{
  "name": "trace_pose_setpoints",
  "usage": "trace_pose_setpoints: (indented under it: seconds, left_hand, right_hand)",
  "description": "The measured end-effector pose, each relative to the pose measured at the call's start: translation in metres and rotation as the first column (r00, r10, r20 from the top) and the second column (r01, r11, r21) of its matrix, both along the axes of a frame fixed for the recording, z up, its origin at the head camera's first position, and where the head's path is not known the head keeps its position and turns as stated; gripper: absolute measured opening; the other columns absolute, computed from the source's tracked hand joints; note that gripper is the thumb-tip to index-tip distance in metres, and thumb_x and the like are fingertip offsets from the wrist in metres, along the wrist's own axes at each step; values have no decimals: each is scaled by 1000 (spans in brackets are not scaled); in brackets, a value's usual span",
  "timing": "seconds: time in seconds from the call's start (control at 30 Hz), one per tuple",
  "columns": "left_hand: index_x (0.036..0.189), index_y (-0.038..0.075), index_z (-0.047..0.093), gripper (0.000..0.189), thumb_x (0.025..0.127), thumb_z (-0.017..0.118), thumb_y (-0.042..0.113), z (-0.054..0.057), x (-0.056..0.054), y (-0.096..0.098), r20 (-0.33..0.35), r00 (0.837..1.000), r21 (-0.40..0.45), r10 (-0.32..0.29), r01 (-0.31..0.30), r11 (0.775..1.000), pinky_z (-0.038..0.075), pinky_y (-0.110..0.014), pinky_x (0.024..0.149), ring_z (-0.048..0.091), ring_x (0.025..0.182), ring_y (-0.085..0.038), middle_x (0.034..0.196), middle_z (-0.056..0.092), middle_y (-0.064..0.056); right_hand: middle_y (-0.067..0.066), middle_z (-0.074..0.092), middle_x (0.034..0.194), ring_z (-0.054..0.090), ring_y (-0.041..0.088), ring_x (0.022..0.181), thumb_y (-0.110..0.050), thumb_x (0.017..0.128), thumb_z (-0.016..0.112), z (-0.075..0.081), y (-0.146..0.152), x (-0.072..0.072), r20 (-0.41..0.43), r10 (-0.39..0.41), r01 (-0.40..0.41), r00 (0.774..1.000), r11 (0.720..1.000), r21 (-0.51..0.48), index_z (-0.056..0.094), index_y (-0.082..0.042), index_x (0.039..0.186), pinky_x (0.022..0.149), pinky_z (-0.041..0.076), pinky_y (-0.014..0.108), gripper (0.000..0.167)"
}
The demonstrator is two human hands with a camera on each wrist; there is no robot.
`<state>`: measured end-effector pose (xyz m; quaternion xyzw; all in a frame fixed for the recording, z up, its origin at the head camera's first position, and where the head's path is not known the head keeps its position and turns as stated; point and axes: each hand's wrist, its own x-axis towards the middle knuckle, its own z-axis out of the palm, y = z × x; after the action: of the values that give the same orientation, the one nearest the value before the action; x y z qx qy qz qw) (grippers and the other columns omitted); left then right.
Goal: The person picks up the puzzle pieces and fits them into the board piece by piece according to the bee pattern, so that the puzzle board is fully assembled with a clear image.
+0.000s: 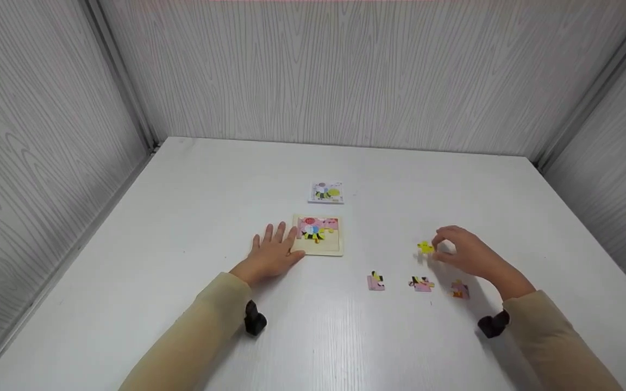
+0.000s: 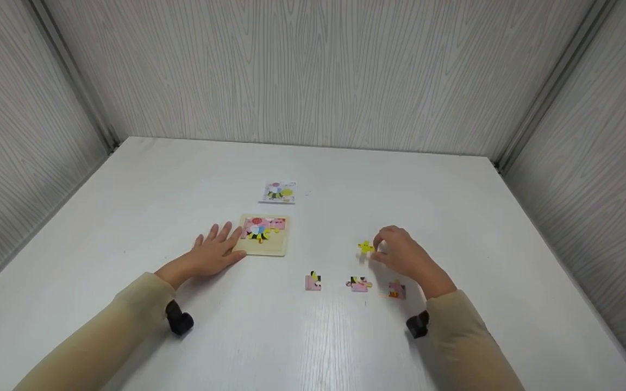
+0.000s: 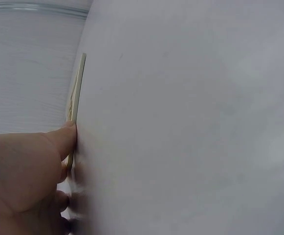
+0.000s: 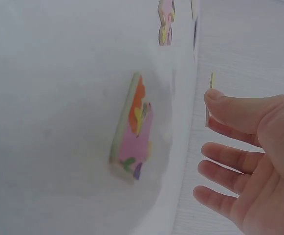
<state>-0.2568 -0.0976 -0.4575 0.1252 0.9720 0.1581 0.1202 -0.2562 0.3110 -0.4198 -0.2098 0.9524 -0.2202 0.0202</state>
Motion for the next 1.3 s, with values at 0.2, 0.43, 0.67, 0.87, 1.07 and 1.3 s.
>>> trace_pose_setpoints:
  seconds: [0.2,0.43,0.67,0.87,1.07,1.3]
  left_hand:
    - [151,13,8,70,97,33,50,0,0,0,-5,1000,-6,0,0,1000,-2,-58,106,-9,139,-37,154,-2,-15]
    - [151,14,7,70,97,33,51,1,2,-1,-5,1000,-9,-8,8,1000,-2,-57,107,-9,139,-36,154,-3,-14]
    - [151,13,7,70,98,33,50,2,3,-1,-6,1000,-2,-12,12,1000,-2,-57,106,-9,139,-36,154,-3,-15]
    - [150,12,9,70,97,35,49,1,3,0,-9,1000,6,-8,8,1000,-2,-59,106,-8,139,-37,154,-2,-16]
    - [151,13,8,70,97,35,50,1,2,1,2,1000,9,3,-3,1000,-4,-58,106,-9,139,-36,155,-3,-15]
    - [151,13,8,70,97,34,51,1,1,1,-3,1000,-1,0,0,1000,-3,-58,106,-9,139,-37,154,-3,-15]
  right_hand:
    - [25,45,132,35,42,126,-17,88,65,0,-18,-5,10,22,-22,1000,1000,4,62,-4,104,99,31,55,21]
    - [23,46,133,36,39,127,-18,88,65,0,-38,-7,15,47,-47,999,999,0,62,-5,106,100,31,53,22]
    - [21,46,133,37,37,127,-18,88,65,0,-55,-9,29,73,-73,997,997,-20,61,-6,106,101,31,51,22]
    - [22,47,132,38,37,127,-17,88,65,-3,-68,-11,14,127,-126,992,990,-59,61,-6,104,99,35,49,19]
    - [21,47,132,38,36,127,-18,89,65,-3,-82,-14,2,145,-145,989,987,-65,61,-7,104,99,34,49,20]
    - [19,49,130,41,34,125,-18,87,67,-2,-99,-18,0,147,-147,989,988,-56,61,-7,104,101,33,48,21]
